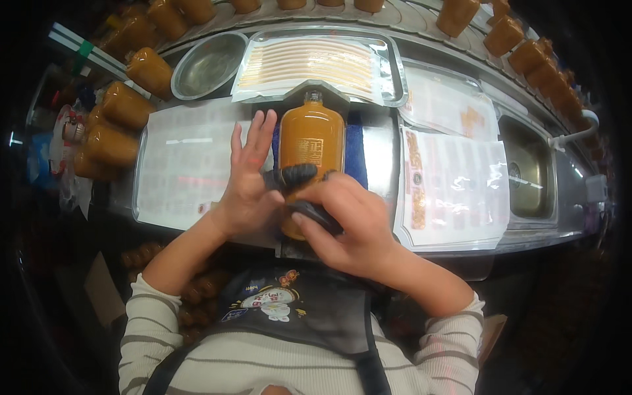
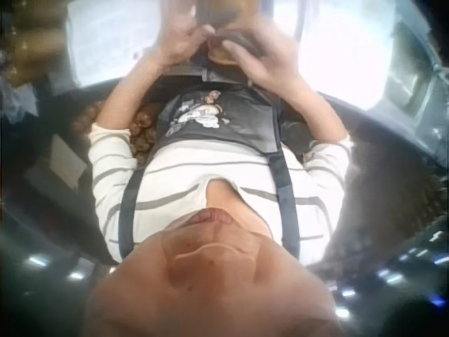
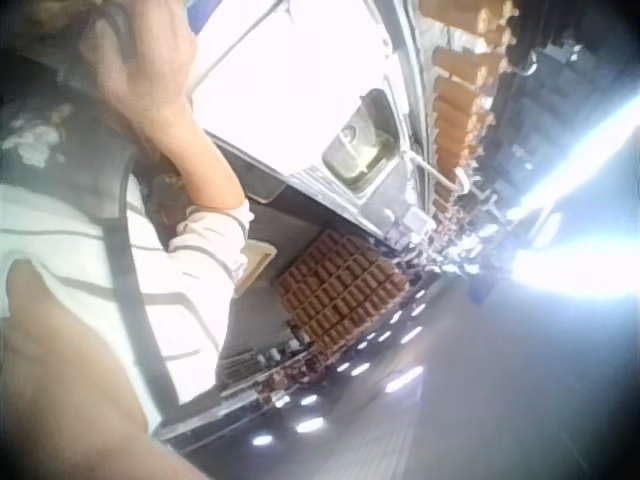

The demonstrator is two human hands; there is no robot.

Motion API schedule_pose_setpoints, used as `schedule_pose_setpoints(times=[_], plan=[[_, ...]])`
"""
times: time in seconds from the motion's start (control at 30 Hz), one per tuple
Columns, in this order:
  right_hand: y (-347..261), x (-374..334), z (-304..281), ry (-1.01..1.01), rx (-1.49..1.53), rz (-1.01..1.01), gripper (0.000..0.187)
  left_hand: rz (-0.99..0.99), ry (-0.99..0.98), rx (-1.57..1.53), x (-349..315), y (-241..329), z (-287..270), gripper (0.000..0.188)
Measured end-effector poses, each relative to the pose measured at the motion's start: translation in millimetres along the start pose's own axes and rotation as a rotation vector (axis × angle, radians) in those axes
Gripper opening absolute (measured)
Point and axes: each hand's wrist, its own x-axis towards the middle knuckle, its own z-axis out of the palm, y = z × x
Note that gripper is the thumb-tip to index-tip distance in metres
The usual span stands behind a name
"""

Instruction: The person applies stickers to the sides of amber-colored bottles. They pick up each bottle, place a sticker on its surface, smooth it down, and then set the bottle aside. The process is repeated for multiple bottles.

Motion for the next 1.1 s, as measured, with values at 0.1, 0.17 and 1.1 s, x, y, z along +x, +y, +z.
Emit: schedule_pose_setpoints(times=[0.1, 0.17, 1.1], plan=[[4.9, 24.0, 12.6, 0.075, -0.014, 0.074, 0.020, -0.026, 0.077, -0.059, 22.0, -17.8, 3.4, 0.055], [22.3, 38.6, 6.9, 0.245, -0.161, 0.105, 0.017, -0.084, 0.130, -0.096, 30.7, -22.0, -0.1, 0.060], [-7.3, -5.3, -8.9, 0.324, 0.329, 0.474, 0.013, -0.531, 0.507, -0.566, 51.3, 19.6, -34.8, 0.022]])
